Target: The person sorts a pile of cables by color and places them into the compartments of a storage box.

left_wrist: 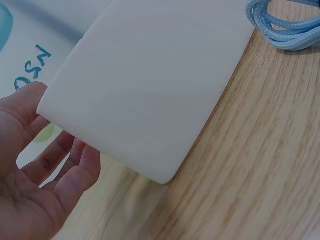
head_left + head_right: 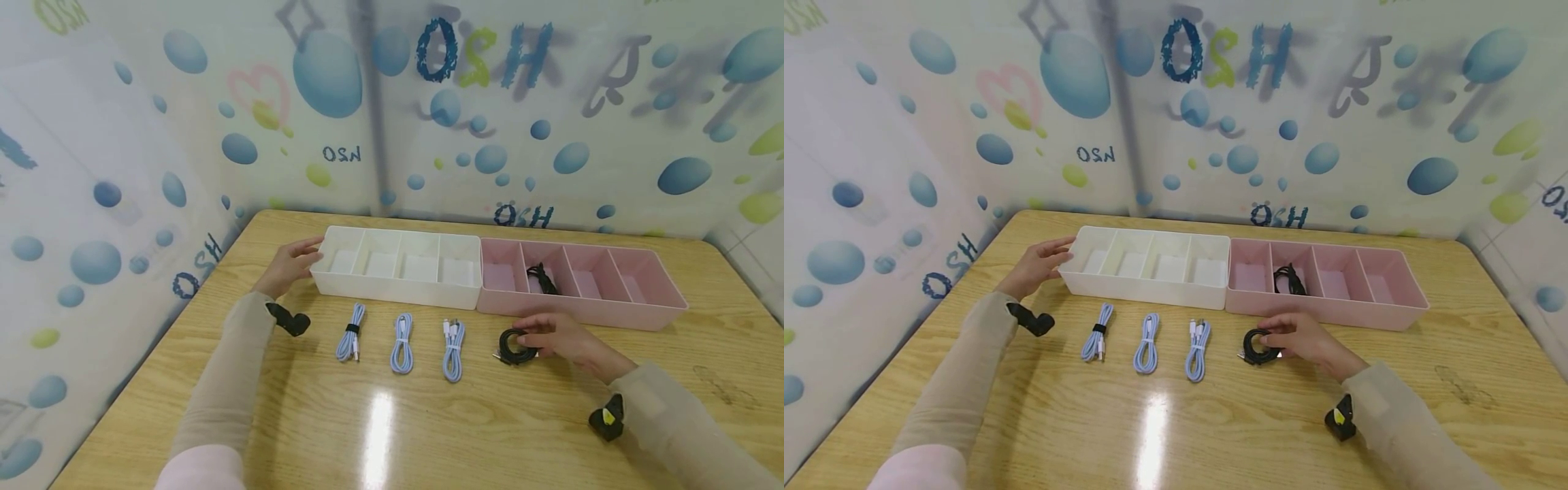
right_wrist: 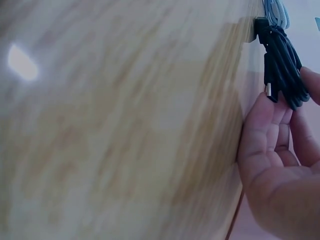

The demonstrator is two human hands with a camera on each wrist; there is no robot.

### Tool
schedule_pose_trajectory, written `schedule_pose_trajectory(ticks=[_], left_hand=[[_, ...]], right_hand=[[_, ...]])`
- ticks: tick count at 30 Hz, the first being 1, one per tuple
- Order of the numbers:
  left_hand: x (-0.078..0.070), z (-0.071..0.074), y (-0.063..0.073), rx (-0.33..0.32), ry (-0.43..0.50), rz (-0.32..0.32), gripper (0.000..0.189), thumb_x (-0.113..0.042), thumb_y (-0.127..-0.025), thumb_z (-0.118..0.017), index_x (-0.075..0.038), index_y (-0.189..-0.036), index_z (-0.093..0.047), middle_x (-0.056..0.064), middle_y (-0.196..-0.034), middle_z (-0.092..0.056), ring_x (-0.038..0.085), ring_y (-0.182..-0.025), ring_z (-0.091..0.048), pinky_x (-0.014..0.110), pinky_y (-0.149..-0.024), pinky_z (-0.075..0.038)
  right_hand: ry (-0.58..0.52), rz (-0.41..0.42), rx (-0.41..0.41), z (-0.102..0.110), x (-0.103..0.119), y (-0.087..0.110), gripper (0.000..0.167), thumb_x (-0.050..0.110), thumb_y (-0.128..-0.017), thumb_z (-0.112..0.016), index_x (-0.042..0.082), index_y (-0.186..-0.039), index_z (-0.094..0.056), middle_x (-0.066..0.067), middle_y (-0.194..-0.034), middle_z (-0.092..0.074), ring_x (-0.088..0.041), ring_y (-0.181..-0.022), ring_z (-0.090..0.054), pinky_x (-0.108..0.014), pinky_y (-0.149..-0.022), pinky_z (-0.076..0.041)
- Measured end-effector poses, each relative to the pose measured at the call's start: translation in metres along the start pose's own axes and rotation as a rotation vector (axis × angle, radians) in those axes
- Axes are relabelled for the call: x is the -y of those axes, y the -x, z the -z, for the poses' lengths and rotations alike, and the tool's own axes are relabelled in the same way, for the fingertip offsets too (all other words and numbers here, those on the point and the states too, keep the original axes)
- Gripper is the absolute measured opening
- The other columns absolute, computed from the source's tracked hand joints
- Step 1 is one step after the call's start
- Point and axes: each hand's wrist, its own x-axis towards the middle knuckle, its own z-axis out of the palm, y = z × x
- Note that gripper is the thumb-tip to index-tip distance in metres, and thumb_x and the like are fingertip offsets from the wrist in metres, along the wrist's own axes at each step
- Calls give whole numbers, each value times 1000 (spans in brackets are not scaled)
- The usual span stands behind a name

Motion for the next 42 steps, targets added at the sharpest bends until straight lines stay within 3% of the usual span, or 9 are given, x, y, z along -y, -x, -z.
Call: schedule_pose_trajectory(ticks=[8,21,34,42], left_hand=[[0,0,-1,-13,-12,19,47,-16,-91,-50,-11,-136,-37,18,-123,-40,15,-91,-49,22,-68,-47],[-25,-8,16,4,16,44,47,-9,-92,-47,-4,-137,-33,19,-122,-38,10,-86,-49,20,-67,-46],[-2,0,-1,-8,-10,15,47,-16,-91,-50,-11,-136,-36,16,-119,-40,11,-85,-50,22,-66,-47],[0,0,-1,-9,-18,2,47,-16,-92,-50,-10,-136,-36,16,-120,-40,13,-87,-50,22,-67,-47]], right_hand=[[-38,-14,31,-2,-2,2,49,24,-81,-65,-7,-117,-51,-11,-104,-57,-16,-81,-54,-32,-65,-50],[-119,12,39,1,-4,8,51,23,-84,-62,-8,-121,-47,-11,-108,-57,-12,-85,-55,-32,-67,-49],[-65,92,17,7,16,12,46,20,-85,-60,-9,-118,-48,-16,-106,-52,-13,-83,-52,-34,-68,-48],[-46,50,31,11,34,13,51,29,-84,-61,-3,-122,-47,-20,-116,-50,-16,-89,-52,-38,-74,-46]])
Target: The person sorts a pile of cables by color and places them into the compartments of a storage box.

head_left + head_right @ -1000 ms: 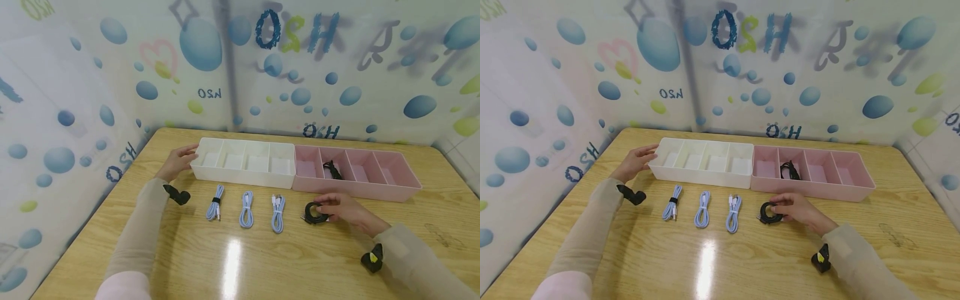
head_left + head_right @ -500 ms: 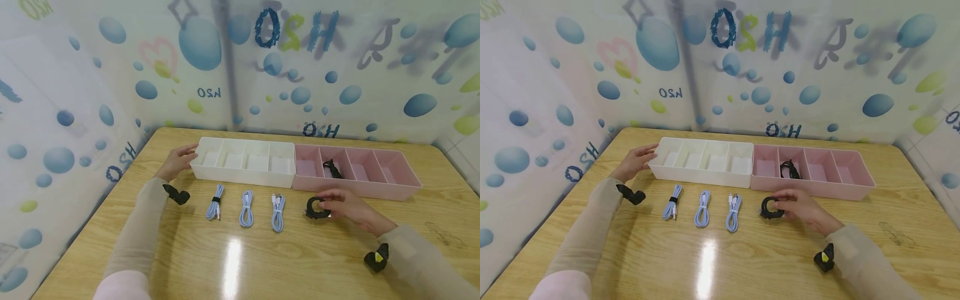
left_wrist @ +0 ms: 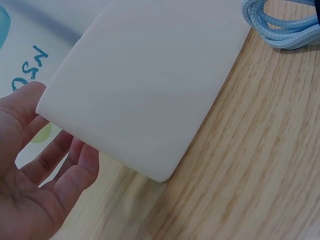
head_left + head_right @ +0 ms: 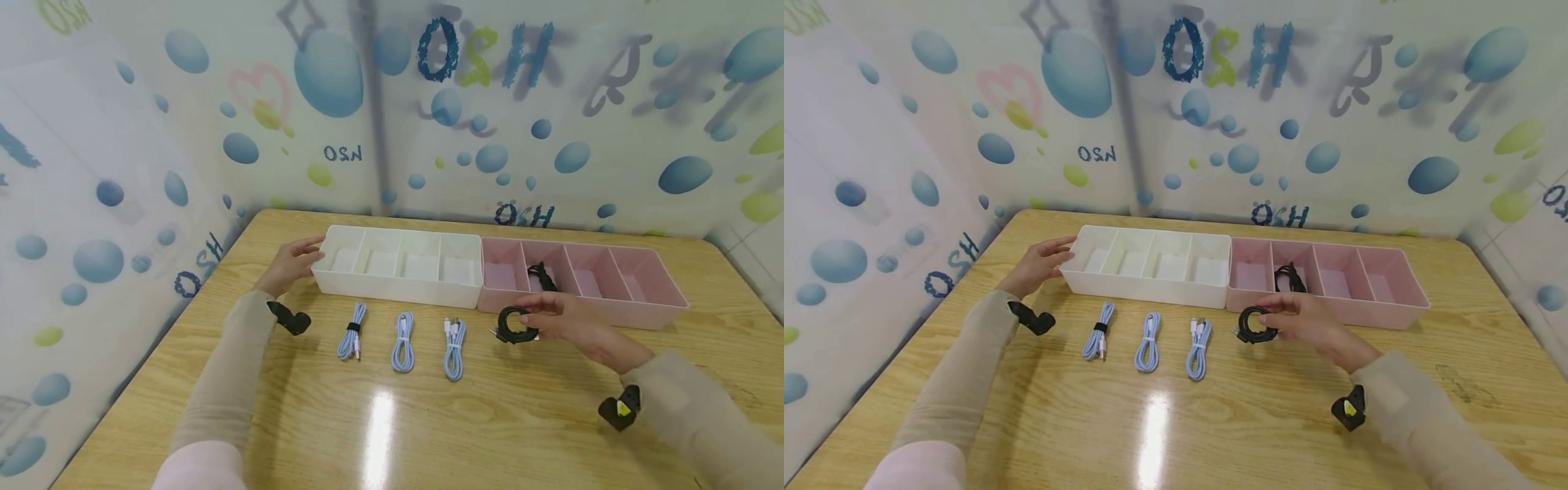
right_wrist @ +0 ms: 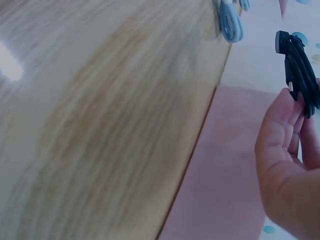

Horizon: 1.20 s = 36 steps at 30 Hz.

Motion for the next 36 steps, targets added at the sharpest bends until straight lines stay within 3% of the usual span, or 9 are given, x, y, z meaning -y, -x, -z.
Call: schedule_pose_trajectory(ticks=[7,14,21,29,36], left_hand=[[0,0,1,13,1,-11,48,-16,-92,-50,-10,-137,-35,19,-123,-39,16,-90,-50,24,-68,-47],[-2,0,1,11,1,-8,47,-15,-92,-50,-9,-137,-35,18,-123,-40,14,-88,-51,24,-68,-47],[-1,2,0,12,-25,17,48,-19,-91,-51,-13,-137,-36,19,-125,-38,17,-93,-48,23,-70,-47],[1,4,-1,19,-15,1,49,-19,-91,-51,-12,-137,-35,18,-123,-40,14,-90,-51,25,-70,-48],[-4,2,2,33,4,15,49,-17,-91,-51,-11,-137,-35,18,-123,-39,14,-91,-50,24,-70,-47]], right_hand=[[-18,7,-13,0,8,-3,48,26,-86,-59,-3,-122,-46,-18,-115,-52,-20,-92,-52,-38,-75,-46],[-18,33,-47,2,16,-4,48,27,-86,-59,-2,-122,-46,-6,-109,-54,-13,-87,-52,-35,-73,-47],[7,41,-83,4,24,-7,50,29,-86,-58,-3,-123,-46,-15,-114,-47,-16,-86,-50,-32,-73,-47],[62,47,-136,6,37,-12,50,34,-84,-60,2,-121,-50,-12,-109,-49,-20,-90,-49,-30,-74,-48],[49,52,-135,13,46,-17,52,35,-86,-57,2,-125,-45,-13,-118,-46,-16,-92,-49,-29,-77,-46]])
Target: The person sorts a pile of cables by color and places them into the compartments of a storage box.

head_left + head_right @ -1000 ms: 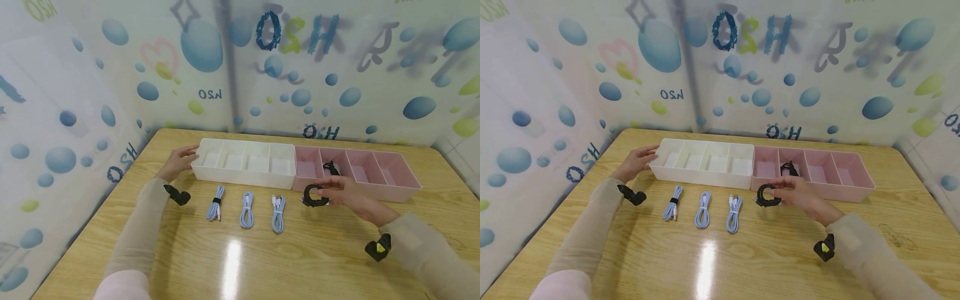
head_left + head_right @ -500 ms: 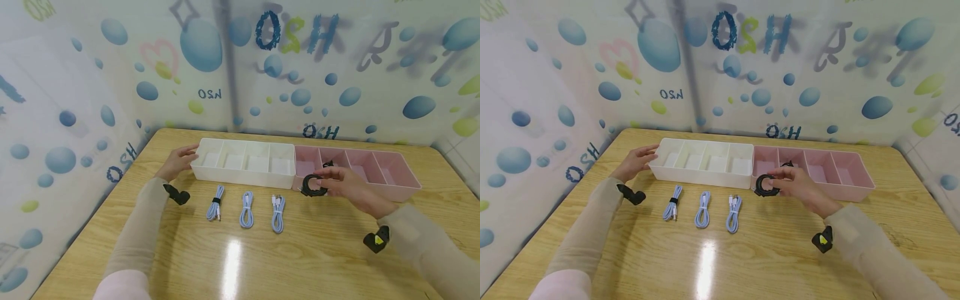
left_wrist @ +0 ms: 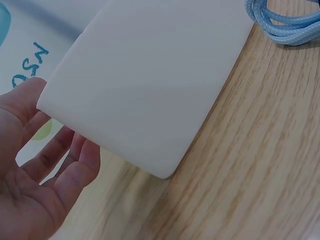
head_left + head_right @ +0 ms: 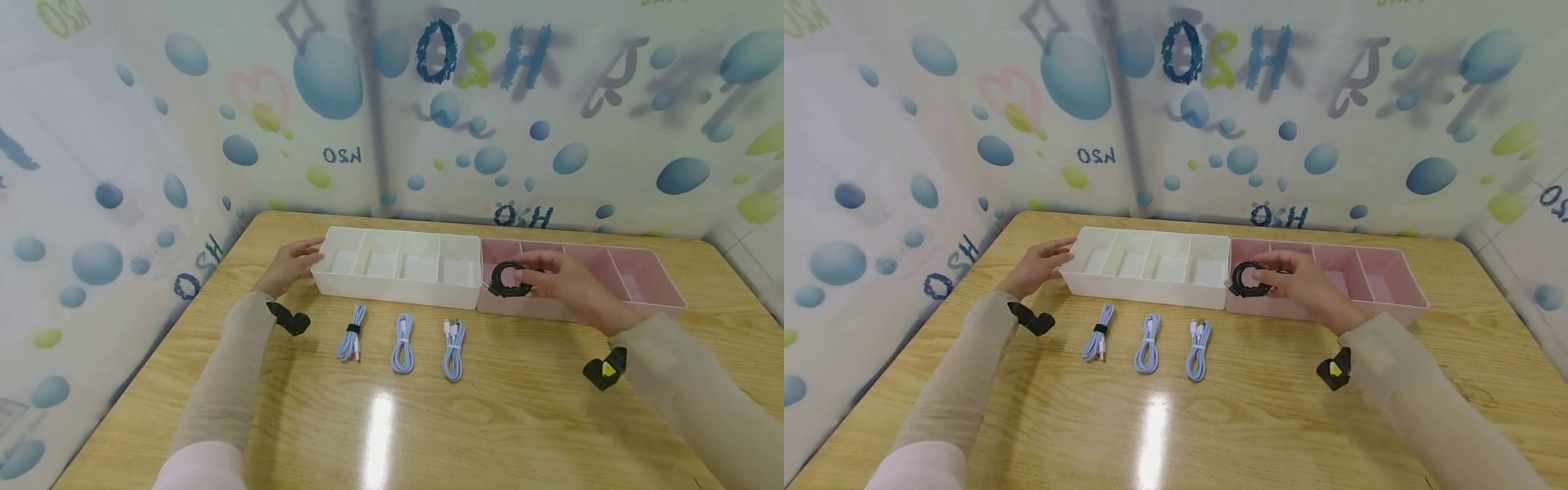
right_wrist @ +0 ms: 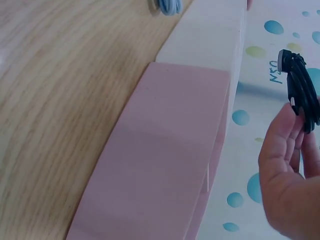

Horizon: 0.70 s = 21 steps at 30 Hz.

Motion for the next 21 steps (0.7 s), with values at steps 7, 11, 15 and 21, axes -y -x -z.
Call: schedule_pose_trajectory(ticks=[7,11,15,21], left_hand=[[-15,-6,12,14,20,12,48,-11,-92,-47,-7,-138,-32,21,-125,-37,12,-88,-49,22,-68,-46],[-13,-4,10,13,26,12,48,-11,-92,-47,-8,-138,-32,21,-126,-37,12,-88,-50,22,-68,-47],[-4,-1,3,11,28,8,49,-14,-92,-49,-11,-138,-33,20,-126,-39,13,-89,-51,24,-70,-47],[4,1,-1,-5,13,-8,50,-19,-91,-51,-13,-137,-35,17,-124,-40,15,-92,-51,26,-72,-48]], right_hand=[[-28,-26,-14,4,-1,-9,55,39,-86,-54,5,-128,-42,-6,-119,-45,-12,-90,-52,-35,-82,-44],[-47,-54,-25,4,-3,-15,54,38,-87,-54,6,-128,-41,-11,-121,-44,-12,-88,-54,-40,-85,-43],[-64,-63,-29,3,-2,-23,52,34,-88,-54,4,-128,-41,-17,-124,-43,-11,-89,-55,-42,-88,-41],[-6,-77,-57,2,-1,-30,53,34,-88,-53,4,-130,-42,-19,-125,-44,-14,-92,-54,-43,-89,-40]])
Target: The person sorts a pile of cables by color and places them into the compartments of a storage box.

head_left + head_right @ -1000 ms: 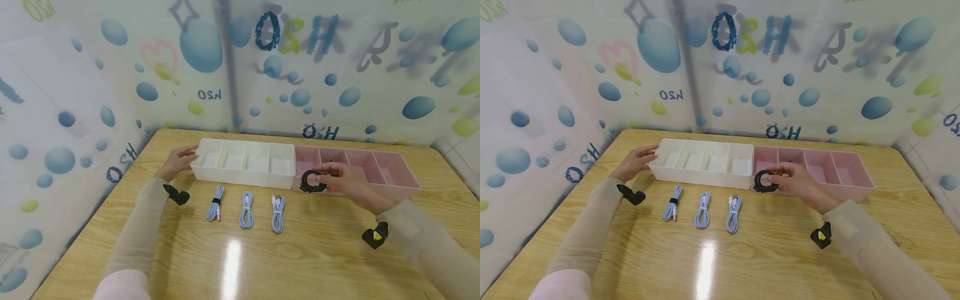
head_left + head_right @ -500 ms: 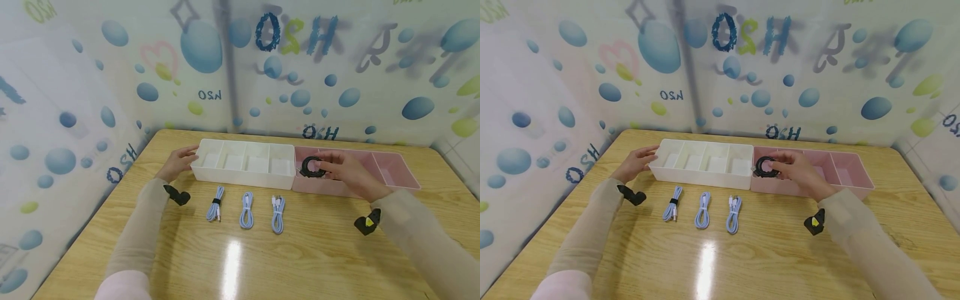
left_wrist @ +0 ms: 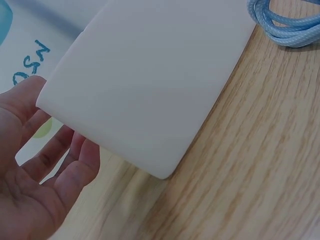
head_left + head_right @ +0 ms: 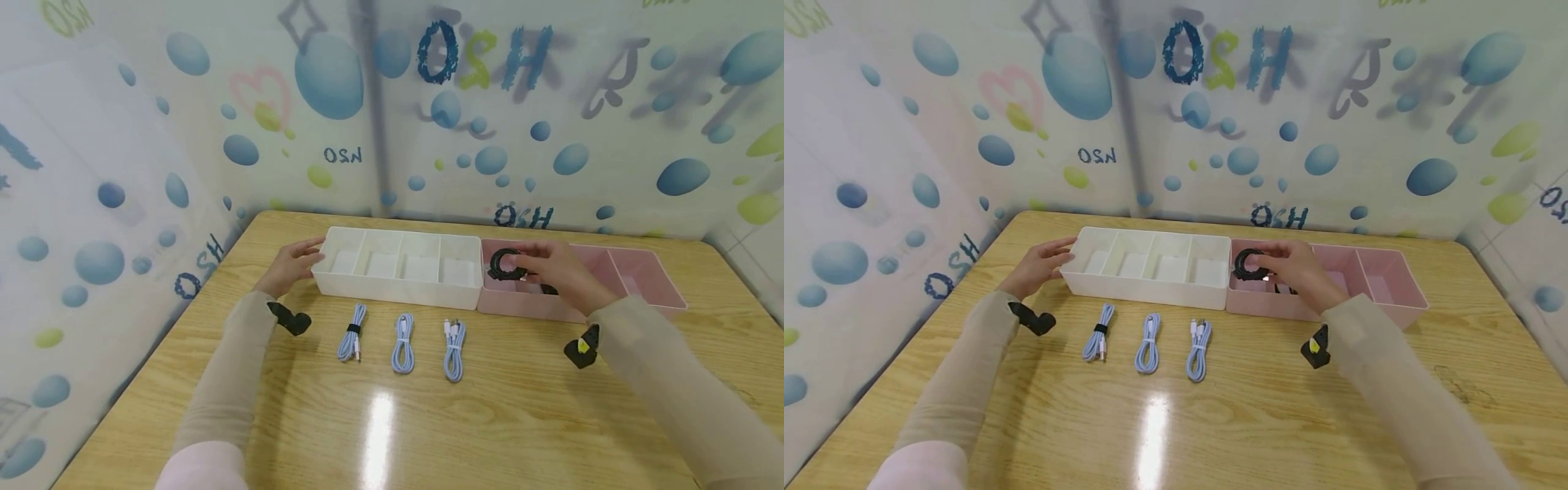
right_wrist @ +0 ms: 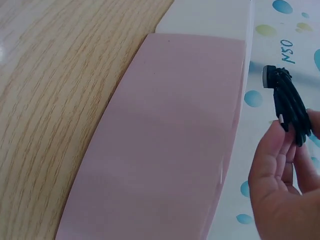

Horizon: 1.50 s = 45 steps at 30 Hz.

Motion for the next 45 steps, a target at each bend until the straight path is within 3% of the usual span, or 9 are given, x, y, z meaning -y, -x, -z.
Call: schedule_pose_trajectory(ticks=[15,23,30,39,45], left_hand=[[0,-2,0,-4,-7,25,49,-20,-91,-51,-15,-137,-35,17,-126,-40,16,-95,-49,29,-77,-46],[-19,-10,12,4,12,54,47,-11,-93,-46,-8,-138,-32,21,-127,-36,17,-93,-47,31,-78,-44],[-24,-13,16,-1,9,51,47,-10,-93,-45,-7,-138,-32,21,-127,-37,14,-91,-48,28,-75,-45],[-24,-10,15,-11,15,52,47,-11,-93,-46,-9,-138,-32,20,-126,-37,12,-88,-48,22,-69,-45],[-14,-6,8,-14,14,51,47,-13,-92,-47,-11,-138,-34,19,-127,-38,13,-89,-49,26,-72,-45]], right_hand=[[-34,-80,-73,-2,-4,-15,52,29,-87,-56,7,-132,-42,-17,-126,-45,-24,-95,-46,-39,-88,-40],[-58,-79,-88,-1,-11,-20,48,27,-88,-55,4,-129,-44,-19,-126,-44,-20,-84,-51,-40,-88,-41],[-56,-53,-107,1,-13,-23,49,27,-88,-56,1,-128,-44,-21,-125,-45,-12,-78,-55,-37,-83,-45],[-8,-48,-110,-2,-9,-25,48,23,-87,-57,1,-128,-45,-21,-122,-48,-16,-80,-55,-38,-82,-45],[14,-57,-125,-7,-9,-30,47,22,-86,-58,2,-127,-46,-20,-120,-49,-19,-84,-54,-39,-84,-44]])
